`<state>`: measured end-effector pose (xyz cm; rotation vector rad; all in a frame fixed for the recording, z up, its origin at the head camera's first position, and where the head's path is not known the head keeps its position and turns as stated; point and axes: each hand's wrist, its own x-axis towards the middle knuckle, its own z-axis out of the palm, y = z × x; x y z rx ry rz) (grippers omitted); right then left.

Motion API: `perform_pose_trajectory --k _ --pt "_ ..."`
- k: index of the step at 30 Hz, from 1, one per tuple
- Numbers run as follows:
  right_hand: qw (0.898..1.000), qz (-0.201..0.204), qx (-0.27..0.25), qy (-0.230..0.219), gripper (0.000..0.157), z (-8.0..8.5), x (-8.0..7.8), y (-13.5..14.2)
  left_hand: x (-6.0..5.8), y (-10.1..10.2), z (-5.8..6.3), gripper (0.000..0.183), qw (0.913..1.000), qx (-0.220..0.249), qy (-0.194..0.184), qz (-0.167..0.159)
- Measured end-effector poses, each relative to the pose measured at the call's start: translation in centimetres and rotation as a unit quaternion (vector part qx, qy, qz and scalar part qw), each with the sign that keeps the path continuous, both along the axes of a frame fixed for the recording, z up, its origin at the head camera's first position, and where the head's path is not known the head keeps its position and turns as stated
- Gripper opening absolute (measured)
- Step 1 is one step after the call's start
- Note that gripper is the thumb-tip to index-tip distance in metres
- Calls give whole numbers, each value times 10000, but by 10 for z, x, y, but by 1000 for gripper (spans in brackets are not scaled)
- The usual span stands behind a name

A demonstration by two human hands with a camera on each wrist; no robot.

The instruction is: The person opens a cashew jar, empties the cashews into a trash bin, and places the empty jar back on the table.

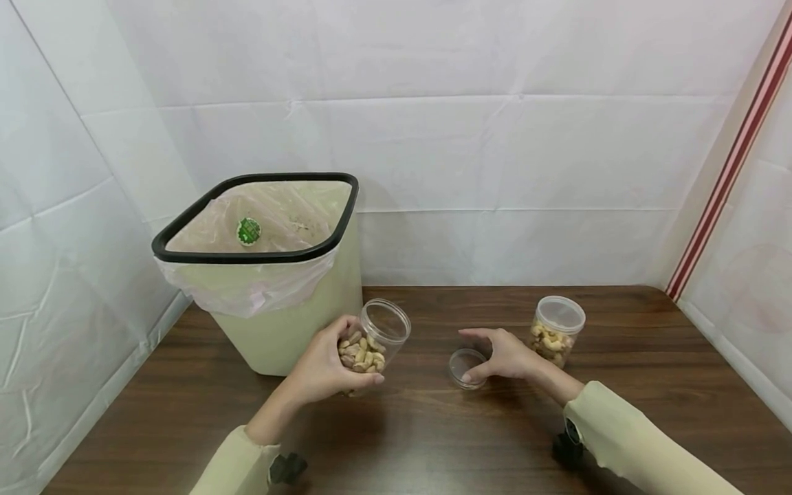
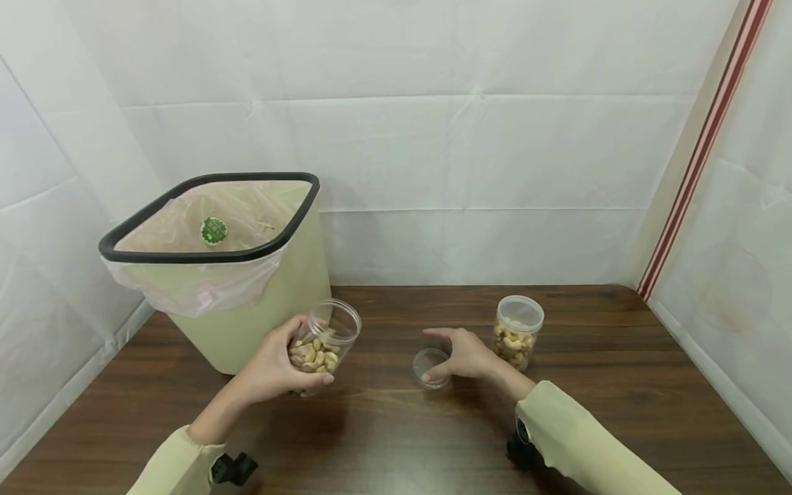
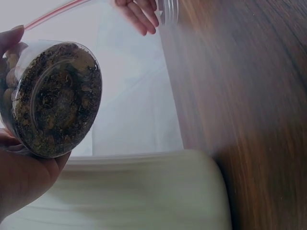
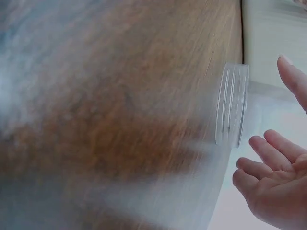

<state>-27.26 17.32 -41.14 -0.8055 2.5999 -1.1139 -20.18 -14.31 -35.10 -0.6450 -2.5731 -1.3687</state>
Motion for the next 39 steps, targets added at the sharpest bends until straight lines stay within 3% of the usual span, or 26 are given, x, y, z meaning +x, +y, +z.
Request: perform_pose_trajectory --k 18,29,39 --pt "9998 54 -92 -158 82 -5 1 6 23 -22 34 62 9999 -92 46 -81" --pt "9993 76 -255 -267 83 -2 2 5 37 -45 59 63 9997 241 38 -18" --pt "9980 147 -442 -430 82 -6 5 8 49 -63 85 57 9967 -229 487 602"
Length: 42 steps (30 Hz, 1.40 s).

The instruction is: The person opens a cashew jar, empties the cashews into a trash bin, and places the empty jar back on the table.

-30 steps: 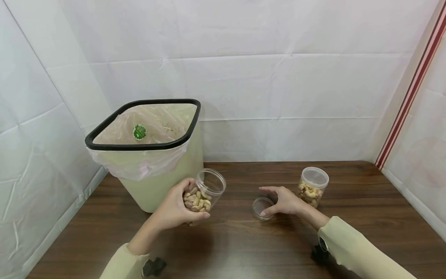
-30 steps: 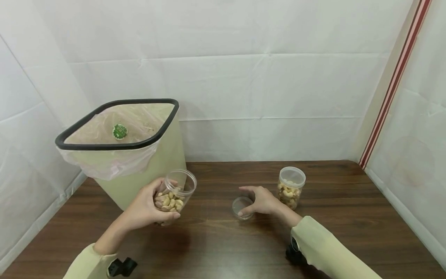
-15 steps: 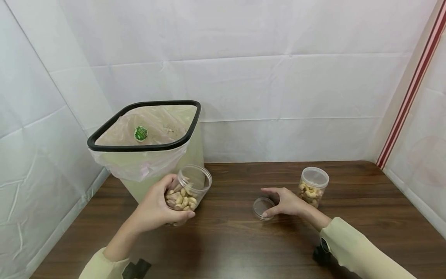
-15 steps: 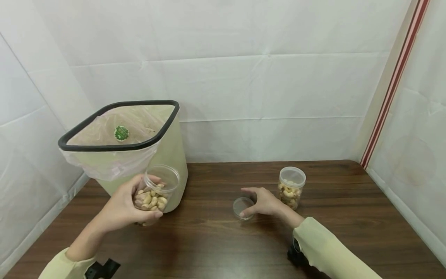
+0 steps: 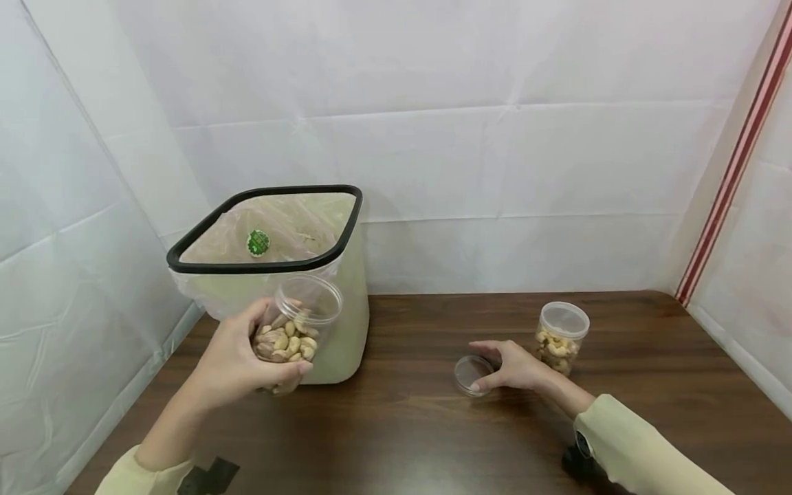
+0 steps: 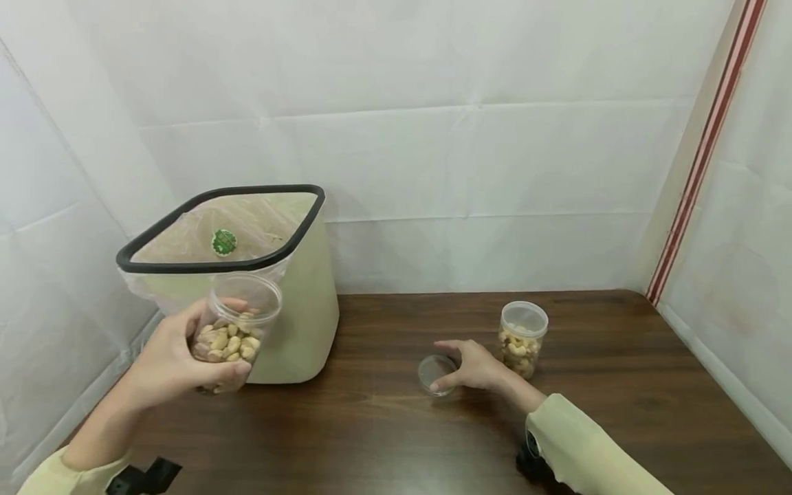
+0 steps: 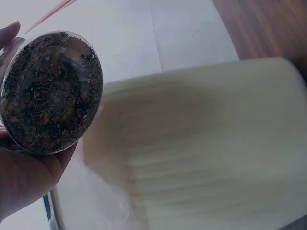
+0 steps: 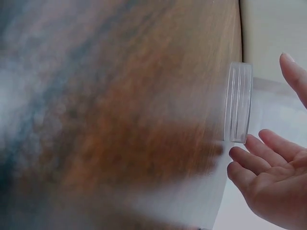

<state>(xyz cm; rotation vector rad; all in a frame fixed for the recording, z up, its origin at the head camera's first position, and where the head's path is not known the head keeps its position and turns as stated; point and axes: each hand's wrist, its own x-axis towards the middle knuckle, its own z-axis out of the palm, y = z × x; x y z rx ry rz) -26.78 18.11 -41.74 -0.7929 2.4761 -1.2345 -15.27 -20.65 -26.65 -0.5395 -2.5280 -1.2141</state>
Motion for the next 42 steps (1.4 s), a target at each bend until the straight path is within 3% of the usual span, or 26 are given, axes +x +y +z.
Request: perform_pose_trajectory --k 8,16,19,24,34,42 --pt "9999 -40 -89 -76 82 -3 2 5 1 -12 11 48 9996 102 235 68" --pt "9997 -62 -152 -188 81 -3 2 5 1 -31 30 50 9967 -200 565 553" --pt "9996 -97 -178 -194 81 -1 1 5 -1 -42 36 49 9968 -119 434 656" --pt "9996 -176 -145 -168 82 2 0 7 -4 -60 44 50 9974 402 270 541" --pt "9996 -225 -127 -143 82 4 0 9 -10 -85 60 53 9959 394 315 752" --pt "9993 -254 -201 -183 81 7 0 9 -20 -109 81 48 9901 -380 190 1338"
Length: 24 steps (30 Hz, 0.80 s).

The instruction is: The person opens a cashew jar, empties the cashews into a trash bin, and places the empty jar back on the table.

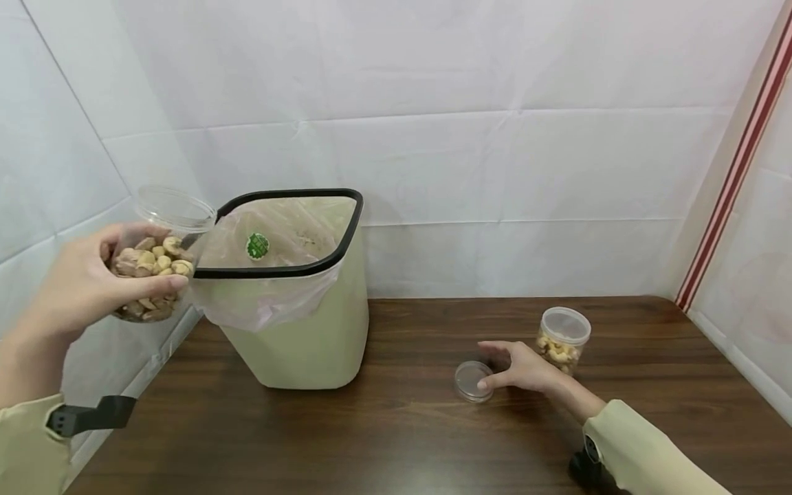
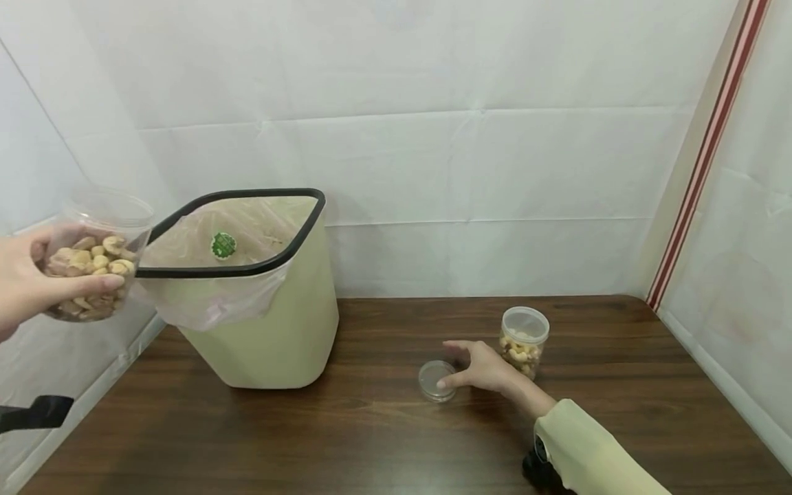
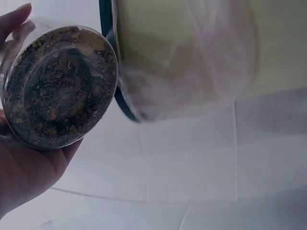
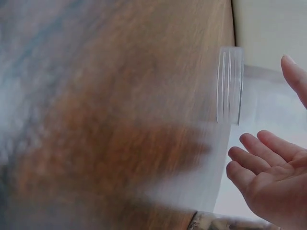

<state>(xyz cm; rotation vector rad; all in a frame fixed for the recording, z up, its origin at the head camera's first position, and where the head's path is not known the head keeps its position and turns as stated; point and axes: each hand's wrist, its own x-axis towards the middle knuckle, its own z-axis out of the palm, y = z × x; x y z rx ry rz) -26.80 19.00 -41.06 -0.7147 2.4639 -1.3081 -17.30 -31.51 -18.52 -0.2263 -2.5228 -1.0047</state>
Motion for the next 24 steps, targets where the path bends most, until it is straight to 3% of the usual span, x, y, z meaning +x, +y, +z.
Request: perform_pose_trajectory --k 5,18,24 --pt "10000 -72 20 59 79 0 0 5 -9 -11 9 49 9983 -490 -94 306" --pt "9971 -440 -585 -200 75 3 1 9 -32 -28 29 52 9930 -958 -433 533" --pt "9958 -384 -813 -166 73 10 0 7 -38 -26 33 67 9877 -1281 -693 573"
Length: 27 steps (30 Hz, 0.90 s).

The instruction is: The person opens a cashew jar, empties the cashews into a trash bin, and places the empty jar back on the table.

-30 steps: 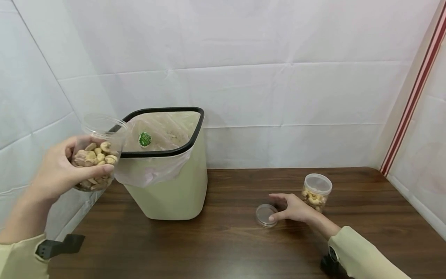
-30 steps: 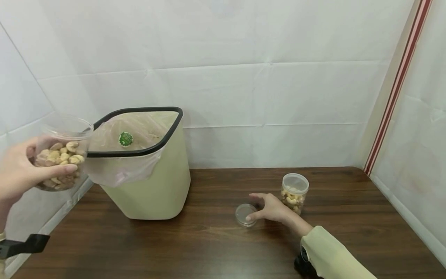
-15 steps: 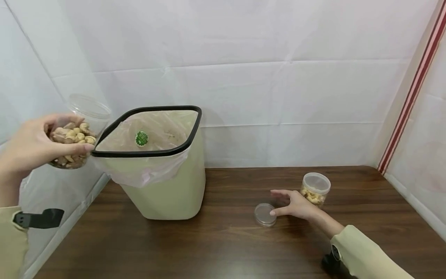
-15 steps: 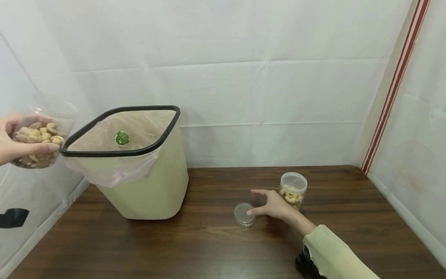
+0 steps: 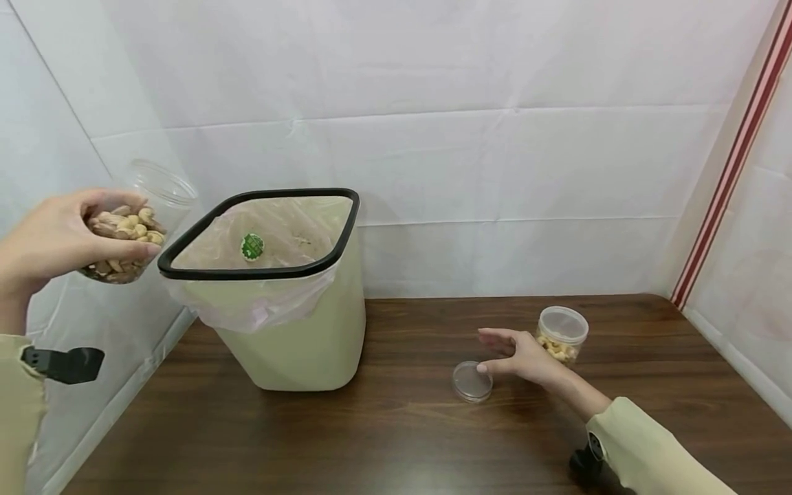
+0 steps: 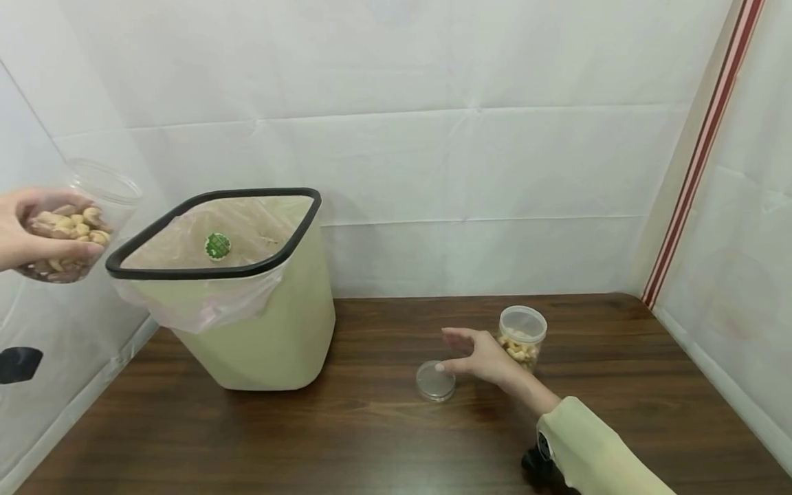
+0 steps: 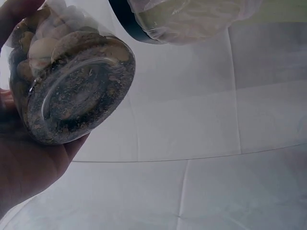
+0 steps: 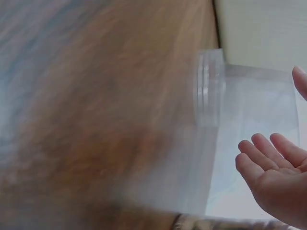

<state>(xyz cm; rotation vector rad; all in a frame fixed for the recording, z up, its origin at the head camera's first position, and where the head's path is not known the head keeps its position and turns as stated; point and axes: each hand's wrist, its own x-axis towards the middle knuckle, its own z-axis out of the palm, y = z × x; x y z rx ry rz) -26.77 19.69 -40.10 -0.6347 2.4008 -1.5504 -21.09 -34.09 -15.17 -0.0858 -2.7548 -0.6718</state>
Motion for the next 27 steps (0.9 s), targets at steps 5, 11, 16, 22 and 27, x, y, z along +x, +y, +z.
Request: perform_pose_trajectory --k 5,11,16,22,27 --pt "9999 -13 -148 71 69 14 0 -8 -5 -2 0 62 10000 -77 30 -11" --pt "9993 -80 -327 170 66 40 -3 -23 -9 0 1 70 9998 -146 -66 -102" --pt "9988 -39 -474 99 66 65 -7 -40 -12 0 1 71 9996 -199 -112 -134" --pt "9977 -119 -633 206 64 94 -12 -69 -17 -2 0 70 9993 -305 -128 -199" --pt "9962 -46 -822 297 62 120 -16 -97 -20 -4 0 73 9989 -386 -170 -208"
